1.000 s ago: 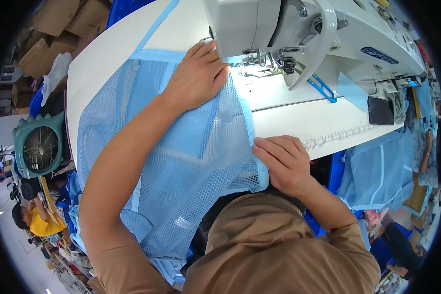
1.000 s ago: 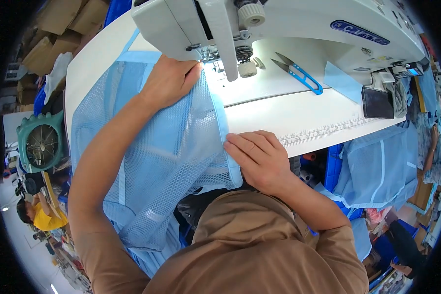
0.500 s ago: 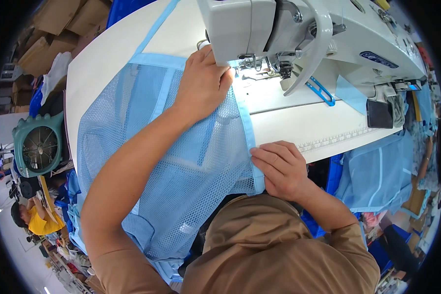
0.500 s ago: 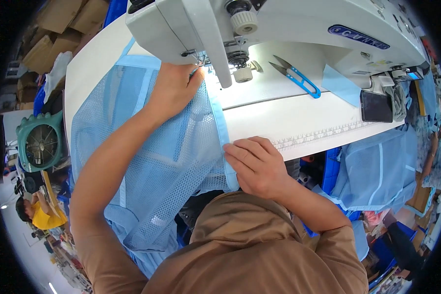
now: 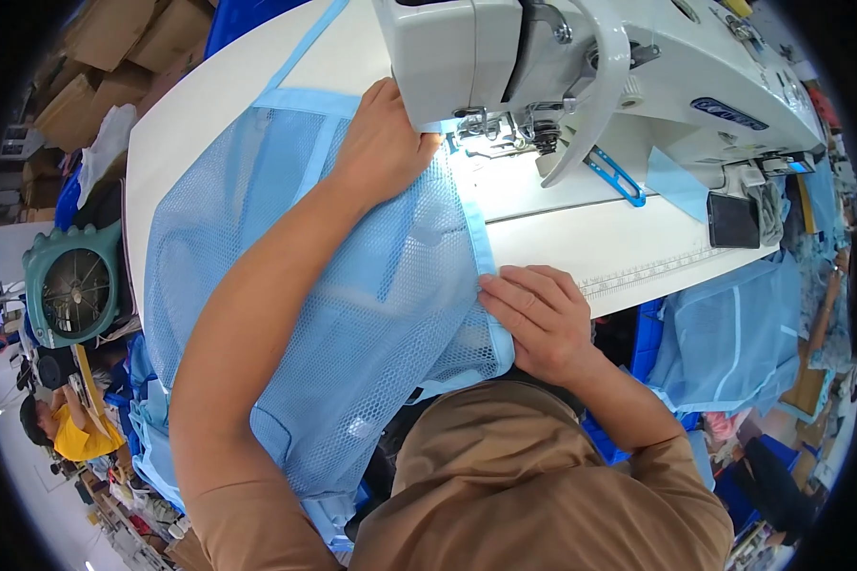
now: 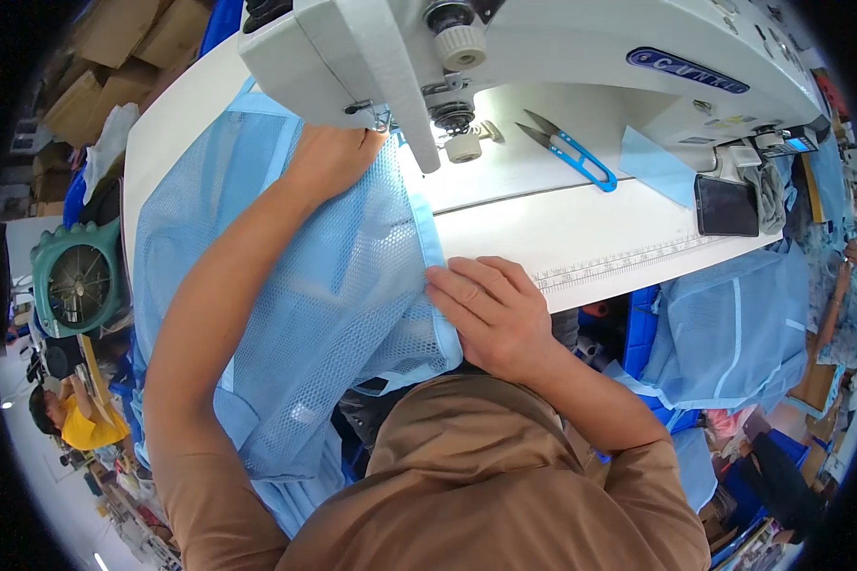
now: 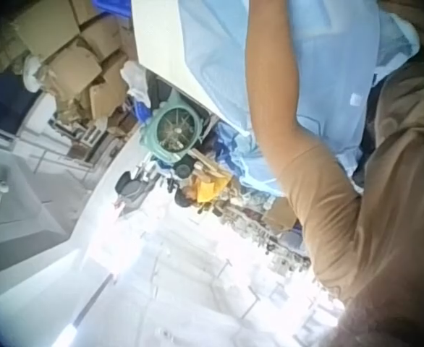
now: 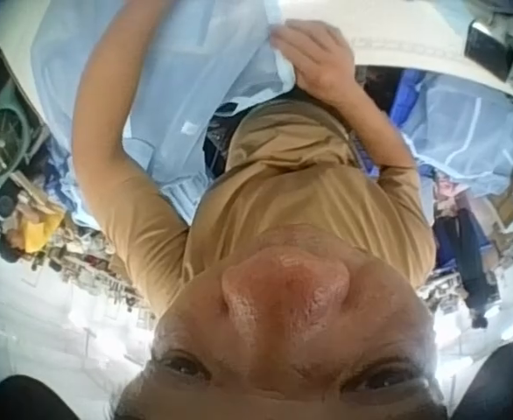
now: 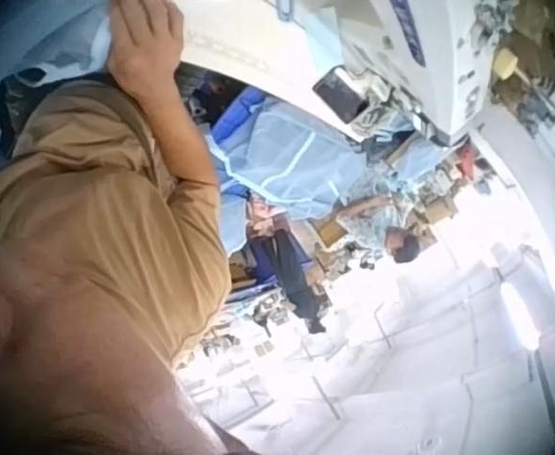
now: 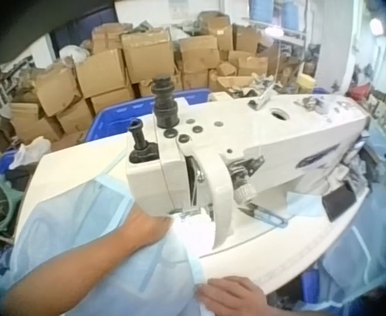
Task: The recorder is sewing a light blue mesh bag and trimming excess thread using an industrial sewing machine.
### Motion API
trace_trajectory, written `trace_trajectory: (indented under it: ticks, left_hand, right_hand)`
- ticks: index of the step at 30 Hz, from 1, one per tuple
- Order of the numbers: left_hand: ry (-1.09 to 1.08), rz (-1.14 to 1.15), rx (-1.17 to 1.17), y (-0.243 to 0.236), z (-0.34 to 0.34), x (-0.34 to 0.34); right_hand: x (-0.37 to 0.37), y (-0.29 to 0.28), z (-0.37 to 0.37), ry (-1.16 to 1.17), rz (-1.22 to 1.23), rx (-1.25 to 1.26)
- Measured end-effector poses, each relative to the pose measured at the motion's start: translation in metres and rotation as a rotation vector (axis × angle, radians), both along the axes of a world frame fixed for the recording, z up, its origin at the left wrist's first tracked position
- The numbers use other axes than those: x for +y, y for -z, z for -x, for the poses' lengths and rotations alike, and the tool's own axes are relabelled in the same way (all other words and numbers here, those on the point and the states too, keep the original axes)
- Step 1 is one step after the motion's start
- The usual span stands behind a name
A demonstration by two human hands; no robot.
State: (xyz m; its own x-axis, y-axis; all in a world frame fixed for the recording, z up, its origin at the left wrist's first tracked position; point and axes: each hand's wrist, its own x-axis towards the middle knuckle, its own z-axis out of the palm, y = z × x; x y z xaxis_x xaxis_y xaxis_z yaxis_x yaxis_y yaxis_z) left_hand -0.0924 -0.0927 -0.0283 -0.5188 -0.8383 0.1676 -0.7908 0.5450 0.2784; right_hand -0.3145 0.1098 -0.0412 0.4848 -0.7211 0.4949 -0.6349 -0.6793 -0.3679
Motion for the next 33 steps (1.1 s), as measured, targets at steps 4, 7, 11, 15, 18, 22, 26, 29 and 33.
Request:
trace_trajectory:
  ticks: [4,7,11,15,18,22,26,29,33]
  left_hand:
    - [0.005,0.016,0.026,-0.001,-0.001,0.0]
    - [-0.031,-0.053,0.011,-0.008,-0.001,0.004]
    - [-0.015,-0.096,-0.002,-0.018,0.0,0.002]
    - [-0.049,-0.159,-0.02,-0.022,0.002,0.002]
    - [-0.021,-0.211,-0.087,-0.029,0.002,-0.002]
    - [-0.039,-0.219,-0.096,-0.032,0.005,-0.001]
    - [-0.021,-0.234,-0.121,-0.035,0.007,-0.003]
    - [-0.028,-0.258,-0.144,-0.038,0.008,-0.003]
    - [-0.03,-0.205,-0.092,-0.029,0.006,-0.004]
  right_hand:
    - [-0.001,-0.002,-0.002,-0.001,-0.007,0.014]
    - [-0.001,-0.003,-0.002,-0.016,0.001,0.024]
    - [-0.002,-0.004,-0.005,0.005,-0.011,0.017]
    - [-0.001,-0.007,-0.005,0.02,-0.046,0.016]
    - [-0.002,-0.007,-0.006,0.025,-0.038,0.01]
    - [-0.002,-0.007,-0.006,0.032,-0.044,0.012]
    - [-0.002,-0.007,-0.006,0.048,-0.043,0.002]
    - [-0.002,-0.009,-0.006,0.049,-0.053,0.002]
    - [-0.002,-0.011,-0.006,0.05,-0.051,-0.005]
